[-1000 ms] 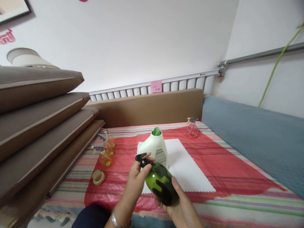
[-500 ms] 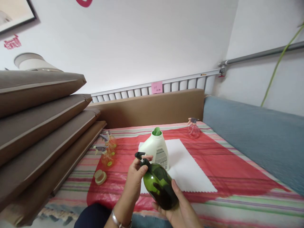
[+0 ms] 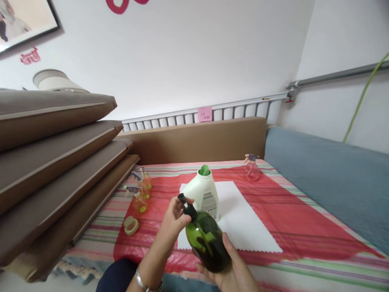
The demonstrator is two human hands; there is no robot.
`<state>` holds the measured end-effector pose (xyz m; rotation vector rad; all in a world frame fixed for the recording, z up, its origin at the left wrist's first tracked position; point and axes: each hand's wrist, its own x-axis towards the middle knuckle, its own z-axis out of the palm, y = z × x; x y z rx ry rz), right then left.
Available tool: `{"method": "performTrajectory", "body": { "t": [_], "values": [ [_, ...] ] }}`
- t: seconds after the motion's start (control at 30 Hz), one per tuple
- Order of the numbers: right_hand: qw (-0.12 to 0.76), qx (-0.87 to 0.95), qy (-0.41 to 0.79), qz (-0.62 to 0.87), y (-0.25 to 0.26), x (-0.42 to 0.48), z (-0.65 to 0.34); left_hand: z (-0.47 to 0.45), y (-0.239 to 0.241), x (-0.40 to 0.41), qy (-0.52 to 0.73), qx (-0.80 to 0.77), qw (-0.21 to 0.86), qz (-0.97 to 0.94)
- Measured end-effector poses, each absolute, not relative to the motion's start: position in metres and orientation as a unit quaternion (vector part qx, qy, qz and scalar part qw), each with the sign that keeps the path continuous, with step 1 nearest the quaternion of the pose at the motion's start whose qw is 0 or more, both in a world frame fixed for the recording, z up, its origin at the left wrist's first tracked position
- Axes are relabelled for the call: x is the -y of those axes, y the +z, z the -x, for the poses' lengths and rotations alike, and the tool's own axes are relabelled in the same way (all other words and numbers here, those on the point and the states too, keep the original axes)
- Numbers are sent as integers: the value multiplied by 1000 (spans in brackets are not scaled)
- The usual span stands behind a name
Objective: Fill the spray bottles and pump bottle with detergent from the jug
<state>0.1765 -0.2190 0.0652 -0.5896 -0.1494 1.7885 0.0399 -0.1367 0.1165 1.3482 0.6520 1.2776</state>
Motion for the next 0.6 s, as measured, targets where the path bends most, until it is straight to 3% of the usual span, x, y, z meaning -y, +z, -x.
{"method": "performTrajectory", "body": {
  "t": [0.13,0.4,0.6],
  "values": [
    [587,76,764,255,64,220,-176,-38,113,134,563,-284,560,-538],
    [569,70,787,229,57,218,-175,-20,112,137,479,-199,659,-544],
    [580,70,770,258,53,218,-174,-26,118,142,554,-258,595,-522]
  ]
}}
